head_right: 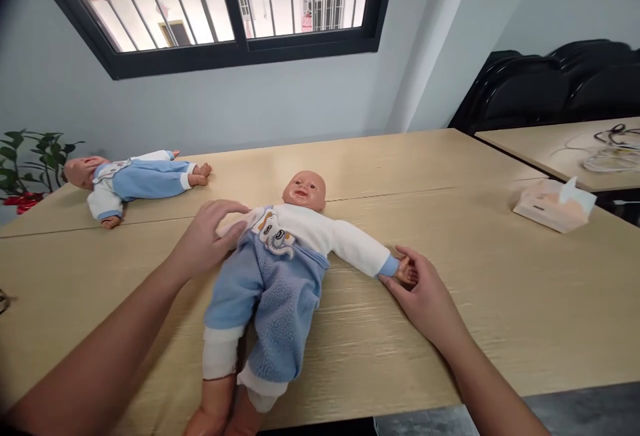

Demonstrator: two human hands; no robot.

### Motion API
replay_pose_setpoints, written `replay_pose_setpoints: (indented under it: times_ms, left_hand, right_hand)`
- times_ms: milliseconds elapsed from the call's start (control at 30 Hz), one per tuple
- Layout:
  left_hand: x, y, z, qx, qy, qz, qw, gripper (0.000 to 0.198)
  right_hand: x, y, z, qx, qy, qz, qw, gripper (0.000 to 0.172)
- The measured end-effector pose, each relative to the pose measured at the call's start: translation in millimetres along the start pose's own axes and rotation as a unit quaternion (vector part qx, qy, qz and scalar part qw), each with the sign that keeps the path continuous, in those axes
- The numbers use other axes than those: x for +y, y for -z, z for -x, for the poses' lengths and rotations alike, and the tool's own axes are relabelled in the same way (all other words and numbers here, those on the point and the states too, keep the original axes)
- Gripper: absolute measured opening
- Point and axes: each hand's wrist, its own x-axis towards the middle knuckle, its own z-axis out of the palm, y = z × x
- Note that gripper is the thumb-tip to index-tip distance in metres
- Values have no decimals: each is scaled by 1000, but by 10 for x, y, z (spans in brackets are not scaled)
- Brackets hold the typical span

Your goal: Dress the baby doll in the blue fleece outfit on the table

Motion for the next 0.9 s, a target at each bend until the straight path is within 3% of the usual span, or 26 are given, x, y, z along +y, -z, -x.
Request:
replay_pose_setpoints:
  times_ms: [67, 133, 167, 267, 367, 433, 533, 667, 800, 900]
  left_hand:
    - [358, -118, -295, -81, -96, 29, 992, 22]
    - [606, -290, -540, -171, -134, 36, 975, 14]
    - [680, -379, -630, -208, -129, 26, 969, 11]
    - [764, -568, -749, -299, -82, -59, 949, 26]
    - [795, -572, -696, -335, -65, -161, 926, 23]
    - [833, -515, -629, -318, -80, -190, 925, 15]
    - [880, -465, -543, -256, -122, -220, 933, 18]
    - [832, -528, -461, -182, -150, -293, 926, 12]
    - [728, -608, -378, -128, -160, -282, 937, 5]
    - [691, -645, -314, -49, -189, -218, 956, 7]
  right_hand:
    - [-92, -6, -6, 15, -31, -82, 996, 76]
    - [-199, -19, -35, 34, -50, -162, 985, 77]
    - [-260, -26, -61, 43, -54, -198, 978, 75]
    - [-488, -36, -183, 47, -63, -262, 962, 63]
    - [-772, -49, -371, 42, -53, -264, 962, 57]
    - [-957, -91, -529, 72, -23, -246, 966, 56]
    - [-1166, -230, -756, 133, 50, -206, 968, 54]
    - [-1220, -498, -886, 171, 158, -172, 957, 54]
    - [-1048, -684, -832, 129, 162, -205, 957, 66]
    - [-918, -698, -792, 93, 126, -237, 959, 61]
